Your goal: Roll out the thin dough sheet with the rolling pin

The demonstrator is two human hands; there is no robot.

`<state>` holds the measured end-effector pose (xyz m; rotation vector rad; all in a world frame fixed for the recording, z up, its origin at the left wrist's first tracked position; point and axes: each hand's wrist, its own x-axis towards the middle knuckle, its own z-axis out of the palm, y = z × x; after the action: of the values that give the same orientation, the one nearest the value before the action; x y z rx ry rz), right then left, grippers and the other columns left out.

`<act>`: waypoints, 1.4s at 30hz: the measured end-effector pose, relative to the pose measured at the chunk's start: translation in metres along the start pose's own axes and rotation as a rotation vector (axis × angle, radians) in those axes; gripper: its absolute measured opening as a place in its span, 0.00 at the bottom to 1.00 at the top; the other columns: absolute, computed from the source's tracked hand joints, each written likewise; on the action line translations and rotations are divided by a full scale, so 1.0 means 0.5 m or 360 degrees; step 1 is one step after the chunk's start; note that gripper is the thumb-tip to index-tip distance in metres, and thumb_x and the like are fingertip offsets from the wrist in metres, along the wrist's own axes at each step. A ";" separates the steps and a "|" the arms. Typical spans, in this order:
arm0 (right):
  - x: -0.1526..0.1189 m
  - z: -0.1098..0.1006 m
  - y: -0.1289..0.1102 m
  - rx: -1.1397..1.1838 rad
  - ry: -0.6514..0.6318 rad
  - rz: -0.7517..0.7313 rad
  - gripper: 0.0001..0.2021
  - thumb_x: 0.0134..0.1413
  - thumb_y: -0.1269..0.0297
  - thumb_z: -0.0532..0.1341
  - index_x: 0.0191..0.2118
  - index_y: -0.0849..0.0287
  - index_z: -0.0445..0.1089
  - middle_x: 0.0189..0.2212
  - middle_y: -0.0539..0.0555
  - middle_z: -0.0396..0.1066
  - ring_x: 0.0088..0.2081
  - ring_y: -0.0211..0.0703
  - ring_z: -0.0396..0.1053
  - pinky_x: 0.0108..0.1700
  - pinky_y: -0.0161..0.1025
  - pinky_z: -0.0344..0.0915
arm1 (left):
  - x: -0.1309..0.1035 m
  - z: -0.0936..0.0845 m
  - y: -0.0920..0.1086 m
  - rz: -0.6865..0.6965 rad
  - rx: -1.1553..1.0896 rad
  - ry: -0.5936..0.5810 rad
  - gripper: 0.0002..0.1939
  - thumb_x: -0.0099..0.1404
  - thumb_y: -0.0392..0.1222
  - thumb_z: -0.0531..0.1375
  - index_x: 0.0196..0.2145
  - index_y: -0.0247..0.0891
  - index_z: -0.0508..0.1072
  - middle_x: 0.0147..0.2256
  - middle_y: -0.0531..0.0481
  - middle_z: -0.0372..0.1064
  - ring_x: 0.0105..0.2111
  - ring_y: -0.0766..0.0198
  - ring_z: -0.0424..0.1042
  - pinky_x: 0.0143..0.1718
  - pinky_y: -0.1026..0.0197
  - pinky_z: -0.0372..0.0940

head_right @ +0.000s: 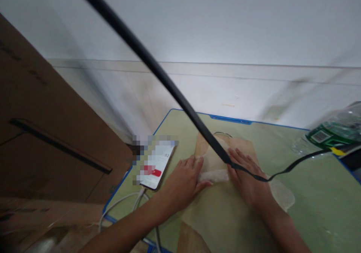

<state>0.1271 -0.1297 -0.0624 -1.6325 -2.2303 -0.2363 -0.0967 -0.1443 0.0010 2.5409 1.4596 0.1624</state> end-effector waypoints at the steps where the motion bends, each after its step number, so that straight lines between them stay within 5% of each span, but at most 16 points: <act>1: -0.001 0.001 0.000 -0.0009 0.0008 -0.0001 0.24 0.64 0.59 0.41 0.56 0.61 0.66 0.57 0.58 0.65 0.61 0.50 0.57 0.60 0.53 0.57 | 0.000 -0.002 -0.001 -0.0003 -0.0021 -0.0001 0.34 0.65 0.61 0.49 0.58 0.31 0.57 0.51 0.35 0.64 0.50 0.47 0.66 0.51 0.46 0.62; 16: -0.003 -0.015 -0.006 -0.0129 0.0049 -0.0156 0.25 0.65 0.60 0.40 0.55 0.64 0.66 0.56 0.59 0.65 0.58 0.50 0.61 0.57 0.57 0.60 | 0.004 -0.004 -0.003 -0.0049 -0.0062 0.0050 0.33 0.63 0.60 0.55 0.56 0.31 0.60 0.46 0.38 0.67 0.46 0.48 0.68 0.48 0.48 0.64; 23: -0.023 -0.053 -0.005 -0.0231 0.0118 -0.0461 0.23 0.64 0.55 0.44 0.54 0.57 0.68 0.50 0.56 0.72 0.52 0.48 0.69 0.54 0.52 0.64 | 0.008 0.008 -0.014 0.0006 -0.0013 0.0126 0.35 0.63 0.62 0.52 0.55 0.30 0.61 0.47 0.37 0.67 0.47 0.48 0.67 0.50 0.48 0.63; 28: -0.059 -0.085 -0.022 -0.0298 0.0229 -0.0666 0.22 0.63 0.51 0.46 0.46 0.55 0.72 0.45 0.53 0.75 0.44 0.44 0.73 0.46 0.45 0.68 | 0.008 0.013 -0.024 0.0174 0.0057 0.0256 0.32 0.66 0.61 0.49 0.55 0.30 0.61 0.54 0.35 0.62 0.54 0.49 0.62 0.56 0.48 0.57; 34: -0.106 -0.095 -0.022 -0.0540 0.0342 -0.0875 0.22 0.63 0.50 0.46 0.45 0.57 0.71 0.46 0.55 0.74 0.42 0.43 0.74 0.49 0.43 0.67 | 0.009 0.002 -0.011 0.0377 0.0218 0.0182 0.28 0.69 0.57 0.44 0.55 0.31 0.60 0.56 0.34 0.60 0.55 0.48 0.61 0.54 0.47 0.58; 42: -0.232 -0.063 0.030 -0.0208 0.0183 -0.0393 0.19 0.61 0.54 0.48 0.52 0.56 0.64 0.51 0.57 0.71 0.46 0.47 0.72 0.48 0.44 0.69 | 0.061 0.013 0.036 0.0692 0.0259 0.0174 0.28 0.68 0.59 0.44 0.46 0.31 0.67 0.44 0.37 0.67 0.45 0.50 0.67 0.44 0.50 0.63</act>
<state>0.1779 -0.2383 -0.0795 -1.3631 -2.3670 -0.5372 -0.0648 -0.1277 -0.0015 2.9953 0.9635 0.2602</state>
